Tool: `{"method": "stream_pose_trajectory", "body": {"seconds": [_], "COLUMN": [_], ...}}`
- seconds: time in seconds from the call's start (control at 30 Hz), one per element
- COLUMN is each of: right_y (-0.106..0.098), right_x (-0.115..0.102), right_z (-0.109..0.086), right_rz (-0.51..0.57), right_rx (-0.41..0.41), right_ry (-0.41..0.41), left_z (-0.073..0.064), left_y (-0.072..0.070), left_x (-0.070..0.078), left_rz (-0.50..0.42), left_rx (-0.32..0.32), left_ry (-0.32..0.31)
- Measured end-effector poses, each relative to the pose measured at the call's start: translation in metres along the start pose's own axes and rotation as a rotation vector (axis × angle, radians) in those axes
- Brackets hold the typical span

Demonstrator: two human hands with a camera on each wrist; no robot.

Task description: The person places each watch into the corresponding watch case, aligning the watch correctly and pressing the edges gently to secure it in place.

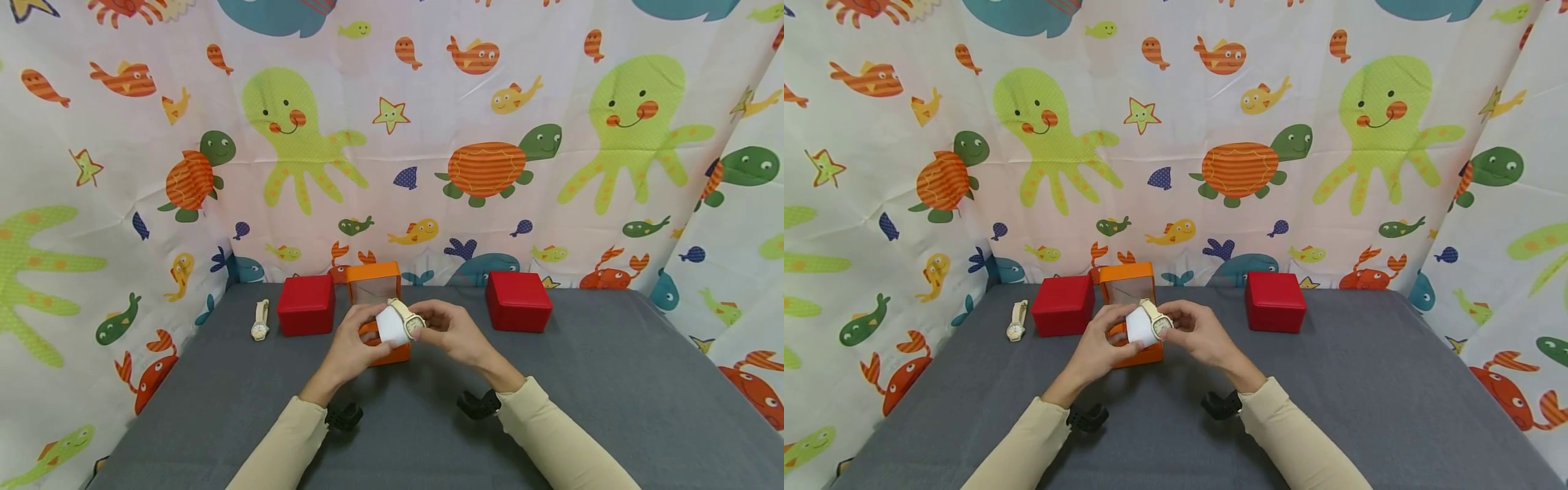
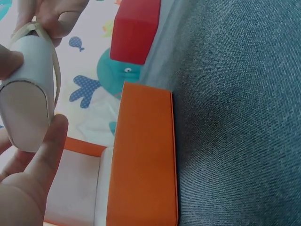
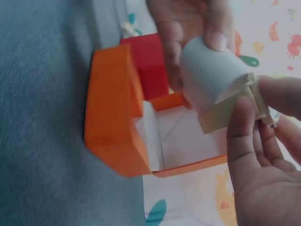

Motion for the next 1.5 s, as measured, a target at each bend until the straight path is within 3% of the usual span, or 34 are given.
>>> {"method": "stream_pose_trajectory", "body": {"seconds": [0.13,0.23,0.37,0.5,0.67,0.77,0.9,1.17,1.5], "right_y": [-0.002,-0.002,0.006,0.015,0.015,0.013,0.01,0.009,0.008], "right_x": [-0.002,-0.005,-0.018,-0.036,-0.046,-0.04,-0.028,-0.024,-0.028], "right_z": [0.0,-0.001,-0.003,-0.007,-0.01,-0.01,-0.007,-0.01,-0.013], "right_rz": [0.056,0.05,-0.053,-0.177,-0.257,-0.286,-0.322,-0.38,-0.443], "right_rx": [0.005,0.006,-0.015,0.007,0.104,0.134,0.146,0.183,0.221], "right_ry": [0.007,0.003,-0.065,-0.133,-0.2,-0.264,-0.325,-0.389,-0.439], "left_z": [-0.001,-0.004,-0.009,-0.01,-0.008,-0.008,-0.008,-0.009,-0.009], "left_y": [0.002,0.001,-0.004,-0.007,-0.003,-0.002,-0.003,-0.003,-0.002], "left_x": [0.006,0.02,0.036,0.037,0.034,0.034,0.036,0.041,0.045], "left_rz": [0.001,0.01,0.02,0.019,-0.025,-0.034,-0.044,-0.012,-0.036], "left_rx": [-0.021,-0.017,0.018,0.046,-0.018,-0.052,-0.048,0.001,0.01], "left_ry": [-0.008,-0.005,-0.006,-0.022,-0.05,-0.052,-0.041,-0.03,-0.014]}}
Point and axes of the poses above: each hand's wrist, its own z-axis towards the middle knuckle, its own y-axis out of the palm, x = y × z, the point moved 9 cm from there along z, towards the middle knuckle, and after that the axes turned 4 degrees about z, right-handed, at the moved point
